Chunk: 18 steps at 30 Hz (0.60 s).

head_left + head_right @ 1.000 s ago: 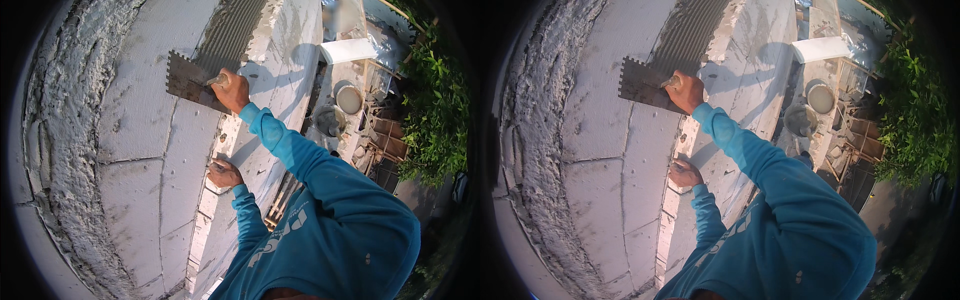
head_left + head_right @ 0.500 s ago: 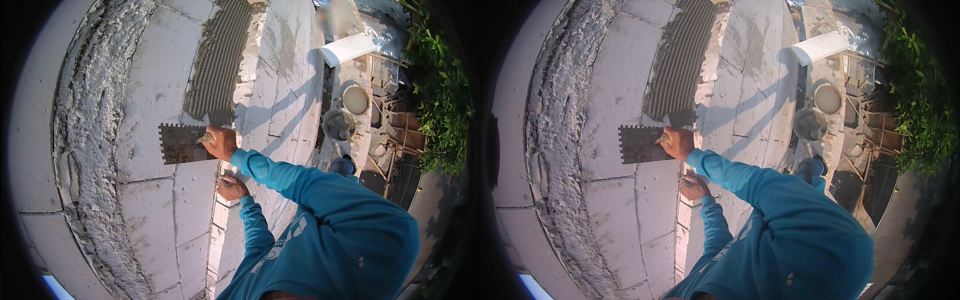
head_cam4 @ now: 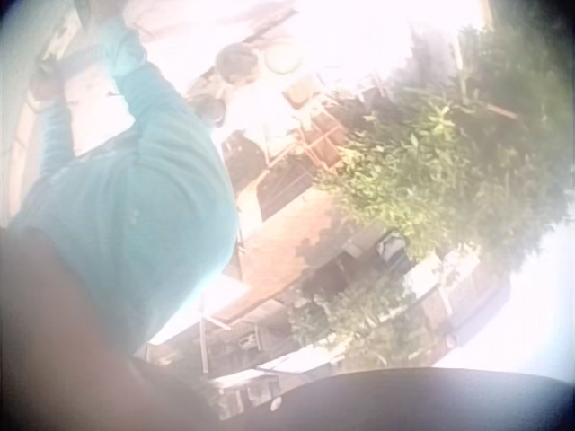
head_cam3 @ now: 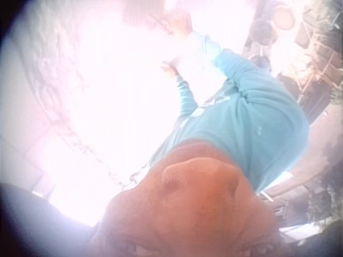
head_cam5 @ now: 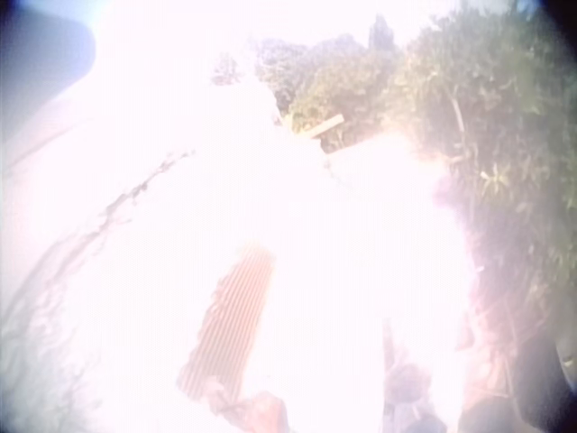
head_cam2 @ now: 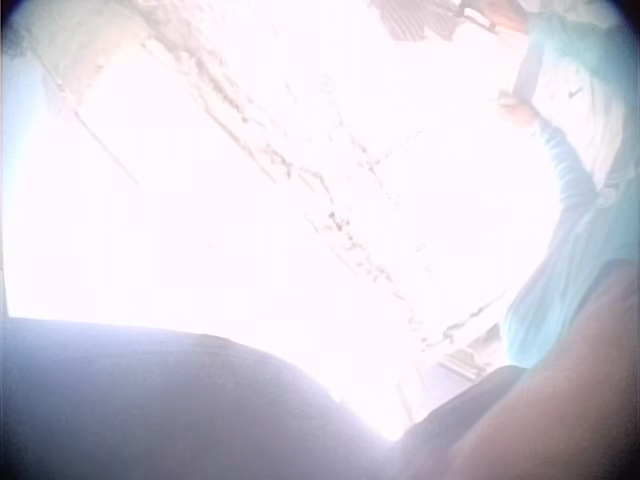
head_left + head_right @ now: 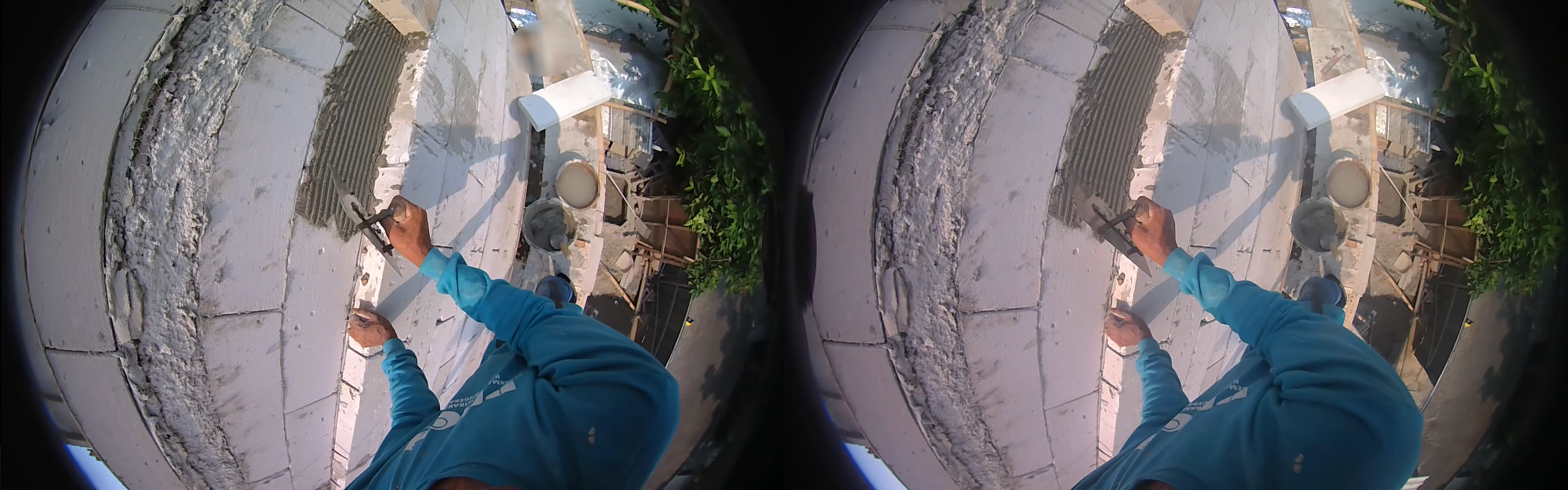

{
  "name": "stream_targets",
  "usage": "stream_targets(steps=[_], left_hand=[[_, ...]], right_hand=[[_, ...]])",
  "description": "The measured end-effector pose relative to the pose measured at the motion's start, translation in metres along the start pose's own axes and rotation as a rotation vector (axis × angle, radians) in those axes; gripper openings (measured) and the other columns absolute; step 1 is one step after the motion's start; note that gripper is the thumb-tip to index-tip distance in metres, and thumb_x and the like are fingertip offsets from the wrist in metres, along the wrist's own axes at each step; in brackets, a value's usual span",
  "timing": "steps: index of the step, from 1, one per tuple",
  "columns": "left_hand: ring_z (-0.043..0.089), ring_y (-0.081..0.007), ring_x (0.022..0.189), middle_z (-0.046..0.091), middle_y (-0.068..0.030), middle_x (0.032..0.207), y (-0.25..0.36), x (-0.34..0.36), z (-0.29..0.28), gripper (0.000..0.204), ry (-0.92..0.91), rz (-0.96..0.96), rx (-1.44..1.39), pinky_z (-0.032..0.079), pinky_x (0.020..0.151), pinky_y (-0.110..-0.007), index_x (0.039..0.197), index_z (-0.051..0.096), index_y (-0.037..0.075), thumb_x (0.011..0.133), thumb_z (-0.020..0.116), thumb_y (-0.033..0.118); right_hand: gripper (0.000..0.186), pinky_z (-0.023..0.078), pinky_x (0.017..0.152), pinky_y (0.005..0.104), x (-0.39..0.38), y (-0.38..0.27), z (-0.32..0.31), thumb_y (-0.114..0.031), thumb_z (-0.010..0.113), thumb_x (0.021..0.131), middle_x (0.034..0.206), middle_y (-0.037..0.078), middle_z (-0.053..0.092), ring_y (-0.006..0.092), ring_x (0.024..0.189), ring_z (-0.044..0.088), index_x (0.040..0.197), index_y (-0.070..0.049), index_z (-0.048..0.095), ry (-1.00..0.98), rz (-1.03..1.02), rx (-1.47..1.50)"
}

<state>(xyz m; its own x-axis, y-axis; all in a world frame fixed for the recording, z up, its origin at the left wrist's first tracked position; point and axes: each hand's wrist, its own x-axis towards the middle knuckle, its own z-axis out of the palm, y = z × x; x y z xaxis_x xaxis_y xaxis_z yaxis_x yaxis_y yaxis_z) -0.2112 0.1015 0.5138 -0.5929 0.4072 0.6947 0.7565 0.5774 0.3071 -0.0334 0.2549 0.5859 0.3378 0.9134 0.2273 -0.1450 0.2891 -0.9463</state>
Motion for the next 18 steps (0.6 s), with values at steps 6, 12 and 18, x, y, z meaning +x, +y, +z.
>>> stream_targets(steps=[6,12,18], left_hand=[[0.049,-0.0346,0.065,0.049,-0.0165,0.063,0.004,0.001,-0.002,0.046,0.049,0.014,0.048,0.038,0.060,-0.049,0.062,0.049,0.002,0.094,0.053,0.035],[0.054,-0.0388,0.073,0.057,-0.0209,0.070,0.003,0.002,-0.006,0.051,-0.056,-0.030,0.031,0.042,0.066,-0.051,0.070,0.058,-0.003,0.095,0.046,0.041],[0.053,-0.0355,0.070,0.055,-0.0175,0.066,-0.002,0.002,-0.001,0.053,-0.036,-0.038,-0.001,0.042,0.063,-0.050,0.065,0.055,0.002,0.095,0.047,0.044]], right_hand=[[0.014,0.052,0.065,0.0306,0.041,0.044,-0.067,-0.013,0.055,0.092,0.090,0.006,0.066,0.0165,0.075,0.063,0.098,-0.003,0.063,0.184,0.600,0.737],[0.038,0.050,0.088,0.0436,0.040,0.074,-0.124,-0.035,0.047,0.097,0.114,0.008,0.061,0.0273,0.103,0.060,0.124,-0.008,0.053,0.172,0.557,1.207],[0.042,0.044,0.099,0.0477,0.023,0.085,-0.166,-0.038,0.041,0.099,0.121,0.008,0.059,0.0298,0.116,0.055,0.128,-0.008,0.050,0.154,0.631,1.241]])
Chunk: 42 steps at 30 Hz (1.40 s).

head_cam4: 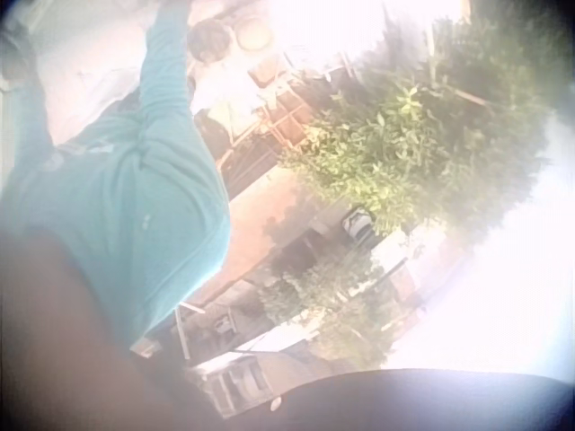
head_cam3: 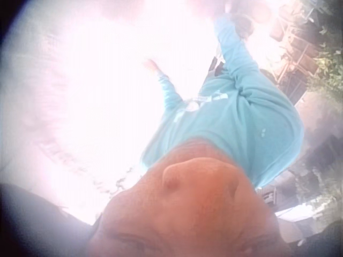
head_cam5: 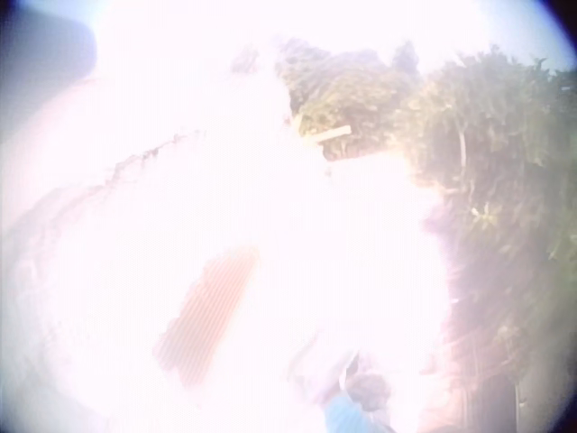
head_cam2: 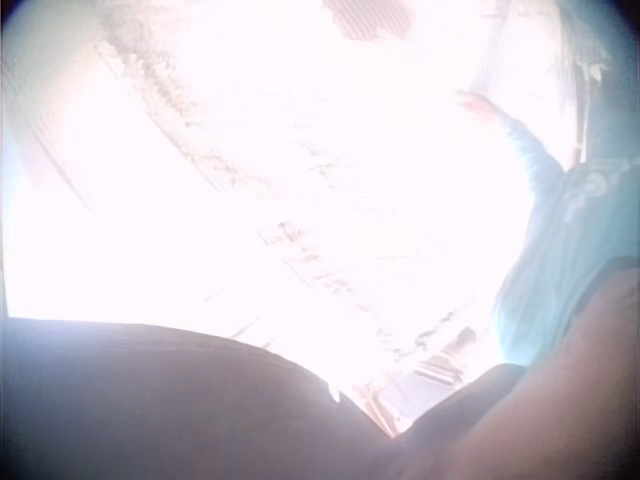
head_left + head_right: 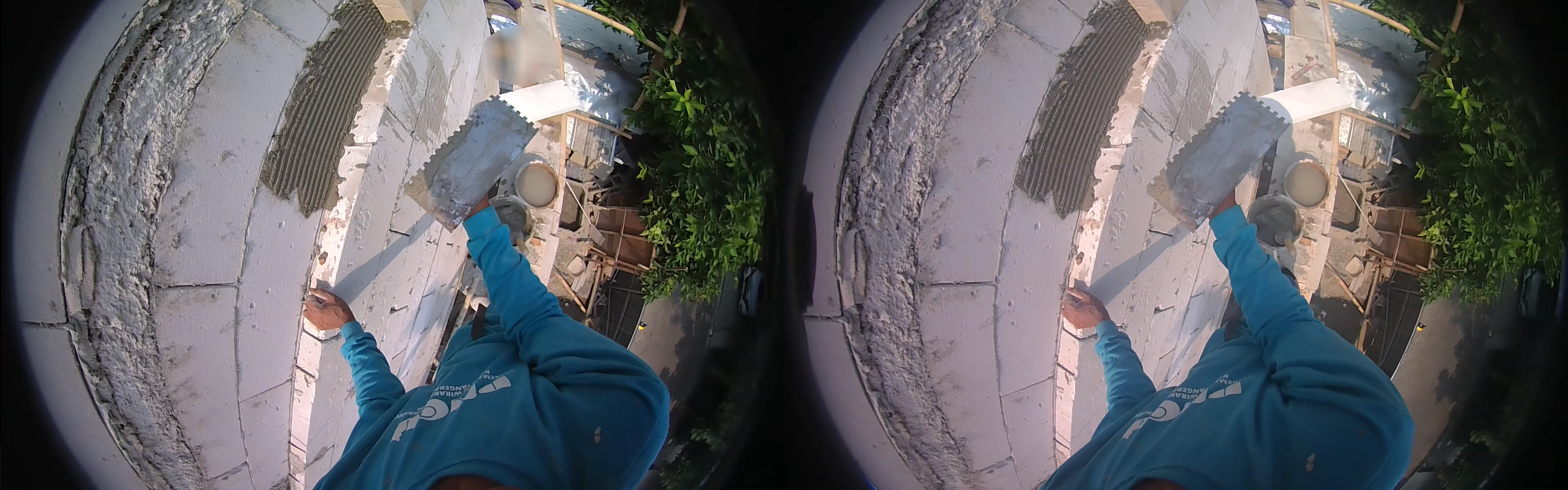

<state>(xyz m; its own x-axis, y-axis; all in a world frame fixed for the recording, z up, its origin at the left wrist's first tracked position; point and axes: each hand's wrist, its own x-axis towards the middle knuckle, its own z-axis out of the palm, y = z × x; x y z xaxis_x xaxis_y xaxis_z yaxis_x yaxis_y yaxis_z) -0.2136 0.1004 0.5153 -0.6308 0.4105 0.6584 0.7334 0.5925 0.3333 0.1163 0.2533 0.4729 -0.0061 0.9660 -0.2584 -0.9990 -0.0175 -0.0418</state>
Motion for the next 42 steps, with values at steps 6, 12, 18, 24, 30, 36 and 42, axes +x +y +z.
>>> stream_targets(steps=[6,12,18,24,30,36,42], left_hand=[[0.047,-0.0290,0.061,0.049,-0.0128,0.059,-0.004,-0.001,-0.001,0.045,0.035,0.032,-0.029,0.038,0.055,-0.044,0.062,0.051,0.003,0.093,0.058,0.035],[0.045,-0.0246,0.064,0.045,-0.0088,0.066,-0.003,0.000,-0.010,0.048,0.010,-0.059,-0.273,0.036,0.058,-0.043,0.067,0.049,0.001,0.093,0.061,0.039],[0.038,-0.0201,0.069,0.041,-0.0071,0.074,0.010,-0.011,-0.029,0.047,0.029,0.055,-0.294,0.033,0.061,-0.038,0.073,0.042,-0.001,0.095,0.060,0.037],[0.061,-0.0169,0.078,0.062,-0.0113,0.104,0.067,-0.094,-0.045,0.041,-1.562,-0.490,-0.817,0.048,0.071,-0.030,0.107,0.061,0.004,0.101,0.044,0.041],[0.054,-0.0240,0.120,0.053,-0.0134,0.134,0.072,-0.177,-0.002,0.065,-1.788,-0.976,-1.056,0.048,0.096,-0.038,0.142,0.039,0.003,0.086,0.069,0.019],[0.042,-0.0243,0.131,0.040,-0.0098,0.146,0.028,-0.237,0.047,0.057,-1.763,-1.133,-1.139,0.039,0.106,-0.035,0.148,0.030,0.006,0.096,0.053,0.017],[0.041,-0.0346,0.132,0.041,-0.0195,0.145,-0.026,-0.287,0.110,0.058,-1.653,-0.315,-0.712,0.035,0.108,-0.044,0.139,0.043,0.002,0.087,0.066,0.017]], right_hand=[[0.043,0.043,0.100,0.0483,-0.020,-0.028,-0.036,-0.038,0.040,0.099,0.121,0.008,0.058,0.0300,0.117,0.054,0.129,-0.008,0.049,-0.069,0.000,-0.089],[0.043,0.043,0.101,0.0489,-0.041,-0.041,-0.080,-0.038,0.040,0.100,0.122,0.008,0.058,0.0301,0.119,0.053,0.130,-0.008,0.049,-0.079,0.050,-0.131],[0.042,0.051,0.092,0.0454,-0.067,-0.003,-0.129,-0.033,0.044,0.100,0.121,0.010,0.059,0.0282,0.112,0.058,0.132,-0.006,0.047,-0.003,0.177,0.028],[0.040,0.053,0.089,0.0431,-0.109,0.041,-0.165,-0.032,0.047,0.099,0.118,0.010,0.061,0.0270,0.107,0.061,0.128,-0.005,0.051,0.059,0.504,0.058],[0.038,0.055,0.085,0.0407,-0.141,0.032,-0.217,-0.032,0.049,0.099,0.114,0.010,0.063,0.0259,0.102,0.063,0.124,-0.004,0.054,0.123,0.812,-0.025],[0.036,0.057,0.081,0.0383,-0.090,-0.008,-0.304,-0.031,0.052,0.098,0.111,0.010,0.064,0.0247,0.096,0.065,0.120,-0.003,0.058,0.047,1.018,-0.681],[0.030,0.051,0.066,0.0347,-0.013,-0.138,-0.435,-0.030,0.065,0.088,0.087,0.011,0.069,0.0204,0.073,0.065,0.096,-0.001,0.066,0.658,0.447,-1.956]])
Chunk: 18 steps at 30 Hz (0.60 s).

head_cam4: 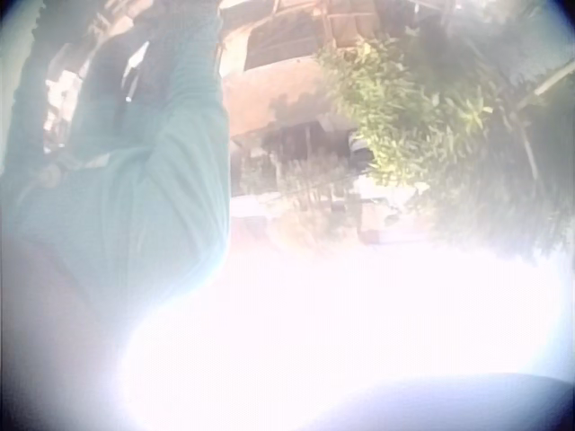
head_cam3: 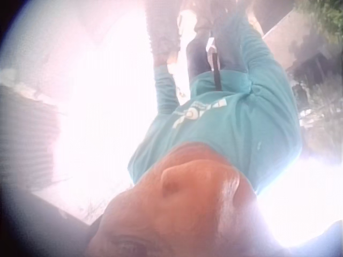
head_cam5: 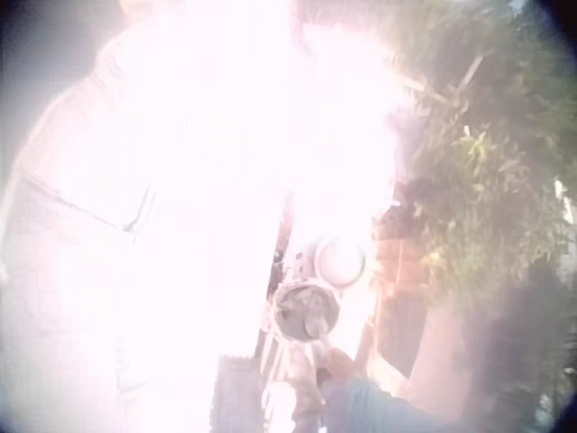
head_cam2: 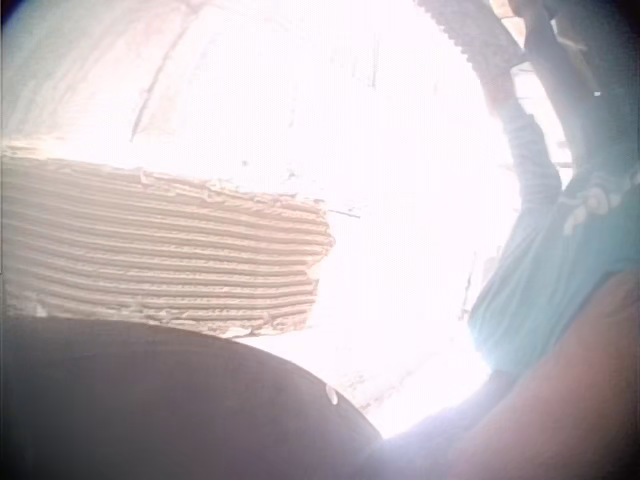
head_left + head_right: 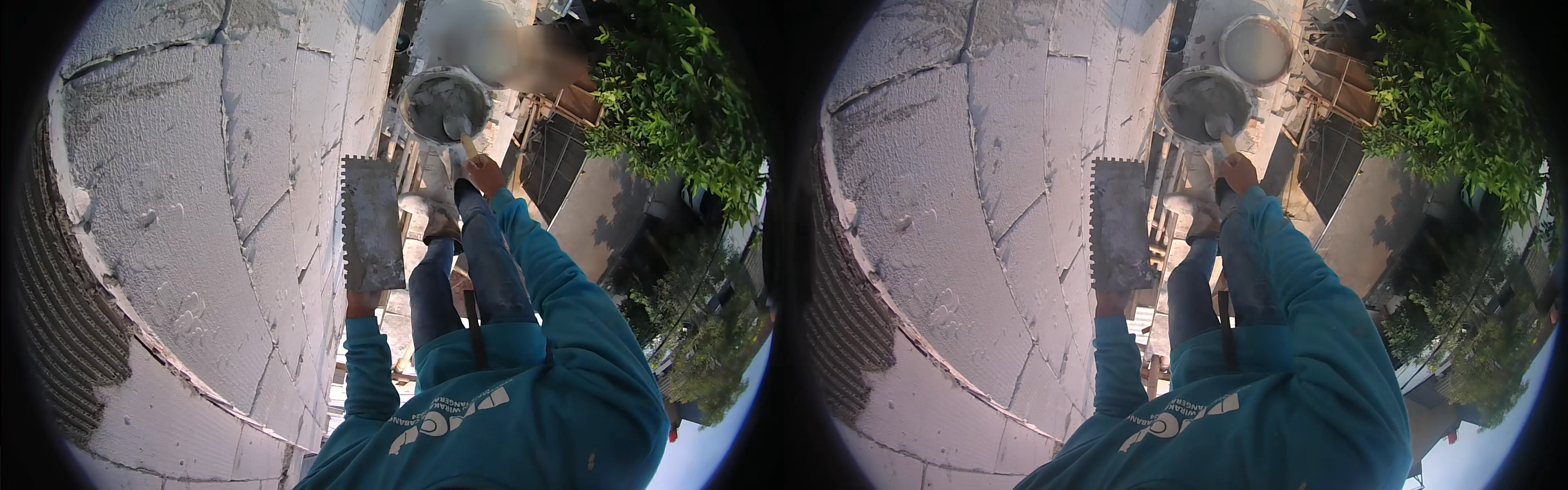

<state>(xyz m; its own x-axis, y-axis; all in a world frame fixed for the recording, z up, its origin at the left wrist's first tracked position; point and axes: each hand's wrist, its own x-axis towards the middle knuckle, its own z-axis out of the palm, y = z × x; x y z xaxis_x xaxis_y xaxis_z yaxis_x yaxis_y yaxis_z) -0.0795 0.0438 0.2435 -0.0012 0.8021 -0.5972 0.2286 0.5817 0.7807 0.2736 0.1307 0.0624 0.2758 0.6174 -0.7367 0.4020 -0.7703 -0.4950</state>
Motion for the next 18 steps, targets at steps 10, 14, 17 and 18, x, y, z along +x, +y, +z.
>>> stream_targets(steps=[10,14,17,18], left_hand=[[0.040,-0.0426,0.132,0.045,-0.0238,0.141,-0.086,0.073,0.040,0.044,-0.099,-0.023,-0.088,0.031,0.110,-0.047,0.129,0.054,-0.002,0.085,0.057,0.002],[0.043,-0.0415,0.130,0.048,-0.0235,0.138,-0.099,0.097,0.058,0.044,-0.172,0.325,0.380,0.034,0.108,-0.046,0.130,0.053,-0.002,0.086,0.055,0.000],[0.045,-0.0422,0.126,0.049,-0.0240,0.135,-0.110,0.110,0.075,0.044,-0.159,-0.053,-0.146,0.036,0.106,-0.046,0.129,0.052,-0.003,0.086,0.054,-0.001],[0.046,-0.0422,0.125,0.050,-0.0241,0.135,-0.112,0.113,0.079,0.043,-0.140,-0.007,-0.116,0.036,0.106,-0.046,0.129,0.052,-0.003,0.086,0.054,-0.001]], right_hand=[[0.042,0.049,0.090,0.0426,0.160,0.054,-0.045,-0.042,0.055,0.087,0.107,0.016,0.069,0.0349,0.101,0.064,0.110,-0.010,0.068,-0.006,-0.055,-0.380],[0.066,0.054,0.080,0.0406,0.157,0.055,-0.026,-0.059,0.054,0.087,0.093,0.021,0.069,0.0309,0.088,0.069,0.101,0.004,0.066,-0.412,0.252,-0.313],[0.065,0.056,0.060,0.0376,0.144,0.058,0.015,-0.059,0.055,0.087,0.080,0.017,0.067,0.0258,0.070,0.070,0.095,0.004,0.063,-0.411,0.244,-0.225],[0.064,0.055,0.056,0.0373,0.140,0.057,0.032,-0.058,0.056,0.087,0.079,0.017,0.067,0.0249,0.068,0.069,0.095,0.004,0.062,-0.355,0.202,-0.197]])
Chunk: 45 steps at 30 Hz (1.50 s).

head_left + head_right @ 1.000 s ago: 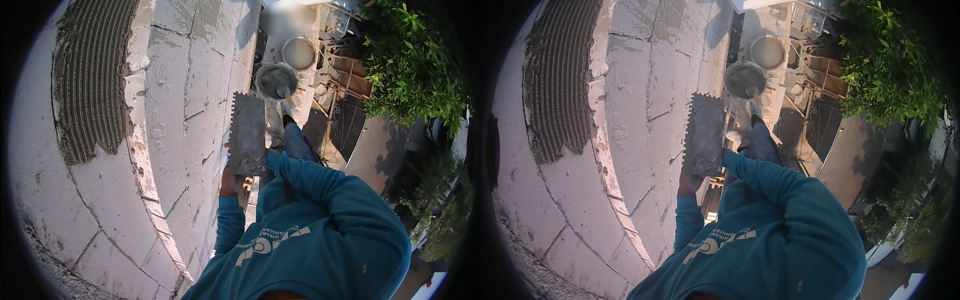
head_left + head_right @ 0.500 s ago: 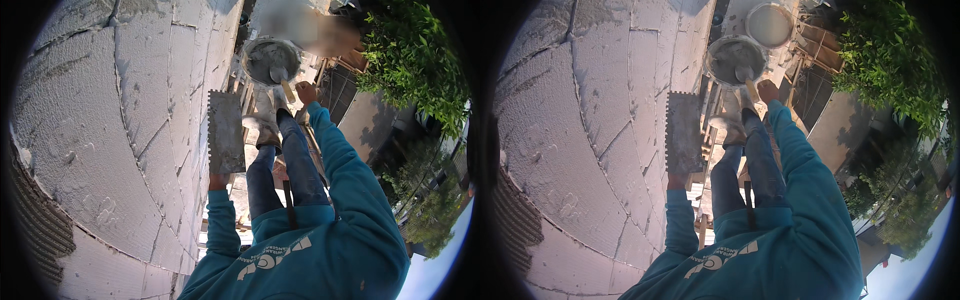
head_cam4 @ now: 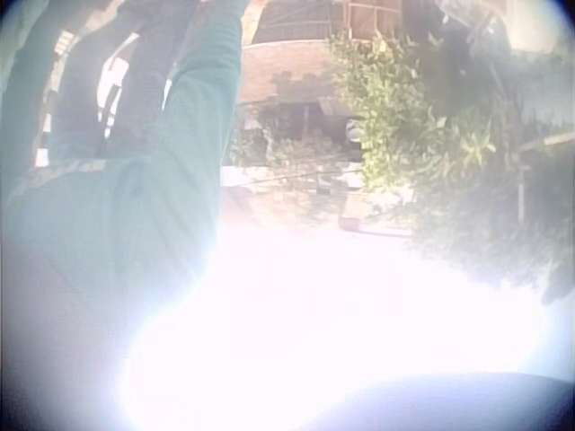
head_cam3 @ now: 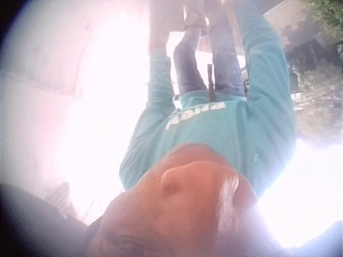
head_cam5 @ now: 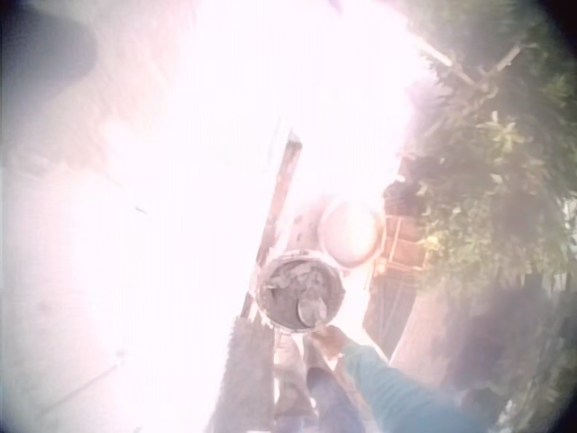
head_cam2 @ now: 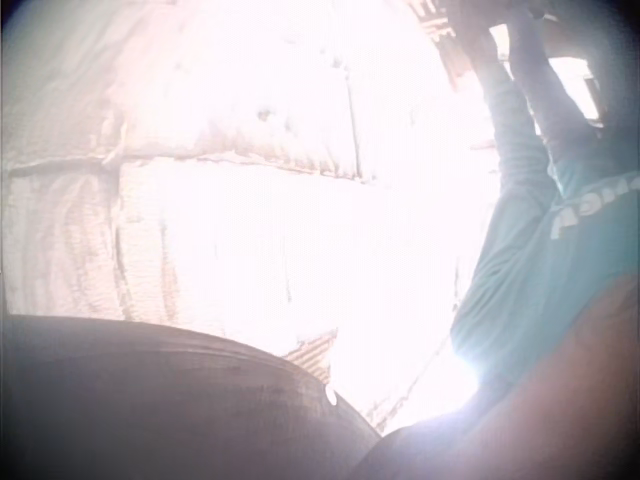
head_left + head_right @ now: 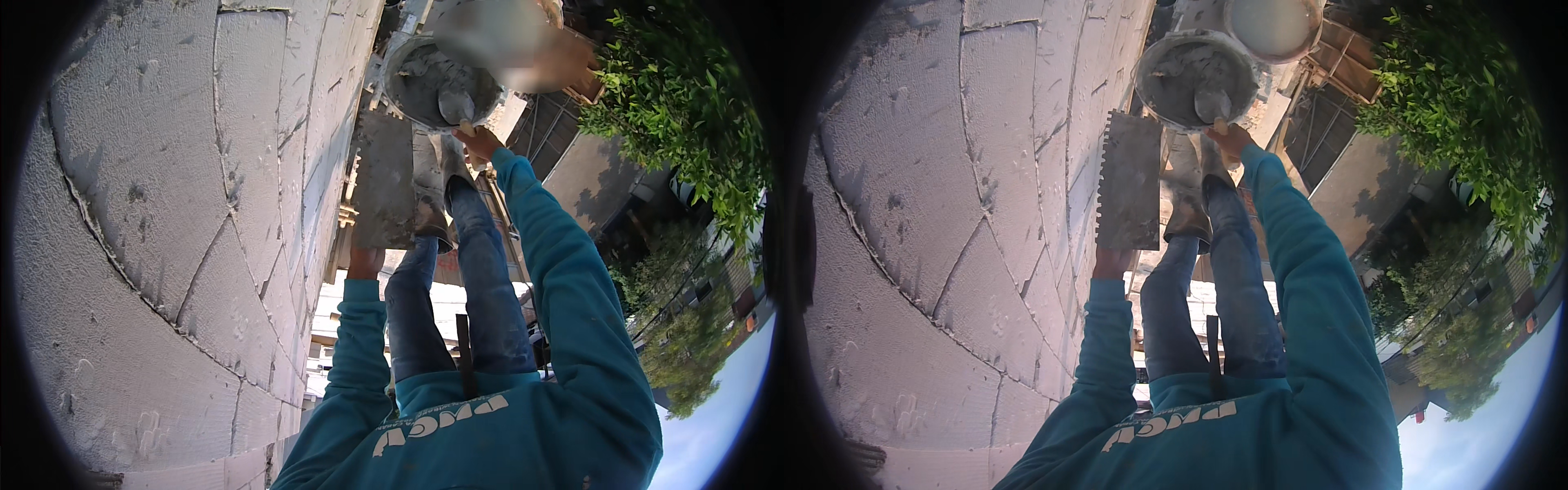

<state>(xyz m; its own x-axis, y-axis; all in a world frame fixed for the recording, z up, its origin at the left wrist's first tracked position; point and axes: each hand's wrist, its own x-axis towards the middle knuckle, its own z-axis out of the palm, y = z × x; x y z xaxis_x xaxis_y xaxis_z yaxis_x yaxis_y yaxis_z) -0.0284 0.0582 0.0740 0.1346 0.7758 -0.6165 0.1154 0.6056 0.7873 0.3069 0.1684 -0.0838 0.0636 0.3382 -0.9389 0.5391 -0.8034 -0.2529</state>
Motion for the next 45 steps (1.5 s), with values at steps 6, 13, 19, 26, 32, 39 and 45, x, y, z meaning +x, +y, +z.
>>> stream_targets(steps=[6,13,19,26,32,39,45], left_hand=[[0.051,-0.0357,0.120,0.055,-0.0230,0.127,0.008,0.015,0.009,0.040,0.042,0.015,-0.021,0.042,0.100,-0.041,0.126,0.053,-0.006,0.086,0.051,-0.006],[0.054,-0.0378,0.114,0.058,-0.0219,0.122,0.035,0.025,0.017,0.037,-0.058,0.267,0.304,0.043,0.097,-0.043,0.122,0.055,-0.005,0.085,0.053,-0.005],[0.051,-0.0429,0.112,0.056,-0.0223,0.122,-0.009,0.015,0.012,0.041,0.028,0.373,0.545,0.040,0.096,-0.047,0.121,0.056,-0.002,0.081,0.058,-0.004],[0.048,-0.0442,0.112,0.054,-0.0227,0.125,-0.042,-0.016,-0.004,0.044,0.046,0.396,0.734,0.039,0.095,-0.049,0.122,0.056,-0.001,0.078,0.059,-0.004],[0.049,-0.0445,0.111,0.055,-0.0226,0.124,-0.063,-0.027,-0.007,0.044,0.100,0.160,0.245,0.039,0.094,-0.049,0.122,0.056,-0.001,0.078,0.060,-0.002],[0.049,-0.0440,0.111,0.056,-0.0224,0.122,-0.053,-0.025,-0.004,0.043,0.130,0.296,0.527,0.039,0.095,-0.049,0.122,0.058,0.000,0.078,0.062,0.000],[0.049,-0.0437,0.113,0.055,-0.0223,0.126,-0.036,-0.022,-0.005,0.044,0.096,0.483,0.681,0.039,0.097,-0.048,0.122,0.058,0.000,0.079,0.064,0.002]], right_hand=[[0.048,0.055,0.053,0.0374,-0.040,0.003,-0.012,-0.043,0.063,0.085,0.083,0.020,0.068,0.0274,0.063,0.069,0.103,0.002,0.057,0.012,0.064,0.177],[0.053,0.053,0.061,0.0470,-0.139,0.011,-0.061,-0.035,0.067,0.084,0.086,0.017,0.067,0.0335,0.073,0.068,0.126,-0.008,0.050,0.344,-0.115,-0.524],[0.044,0.054,0.071,0.0477,-0.069,-0.038,-0.067,-0.019,0.055,0.088,0.098,0.017,0.062,0.0349,0.086,0.066,0.129,-0.012,0.045,0.456,-0.334,-0.771],[0.039,0.055,0.072,0.0445,-0.043,-0.051,-0.026,-0.011,0.051,0.089,0.099,0.015,0.060,0.0321,0.089,0.065,0.128,-0.007,0.047,0.356,-0.533,-1.029],[0.040,0.054,0.069,0.0422,-0.065,-0.048,-0.071,-0.013,0.055,0.085,0.098,0.013,0.061,0.0296,0.086,0.066,0.124,-0.012,0.052,0.358,-0.522,-1.183],[0.028,0.054,0.079,0.0477,-0.047,-0.050,-0.024,-0.025,0.053,0.089,0.094,0.022,0.067,0.0359,0.094,0.066,0.112,-0.011,0.061,0.167,-0.311,-0.865],[0.048,0.054,0.079,0.0455,-0.058,-0.022,-0.082,-0.034,0.065,0.080,0.103,0.019,0.068,0.0334,0.090,0.067,0.123,-0.011,0.061,0.035,-0.375,-0.610]])
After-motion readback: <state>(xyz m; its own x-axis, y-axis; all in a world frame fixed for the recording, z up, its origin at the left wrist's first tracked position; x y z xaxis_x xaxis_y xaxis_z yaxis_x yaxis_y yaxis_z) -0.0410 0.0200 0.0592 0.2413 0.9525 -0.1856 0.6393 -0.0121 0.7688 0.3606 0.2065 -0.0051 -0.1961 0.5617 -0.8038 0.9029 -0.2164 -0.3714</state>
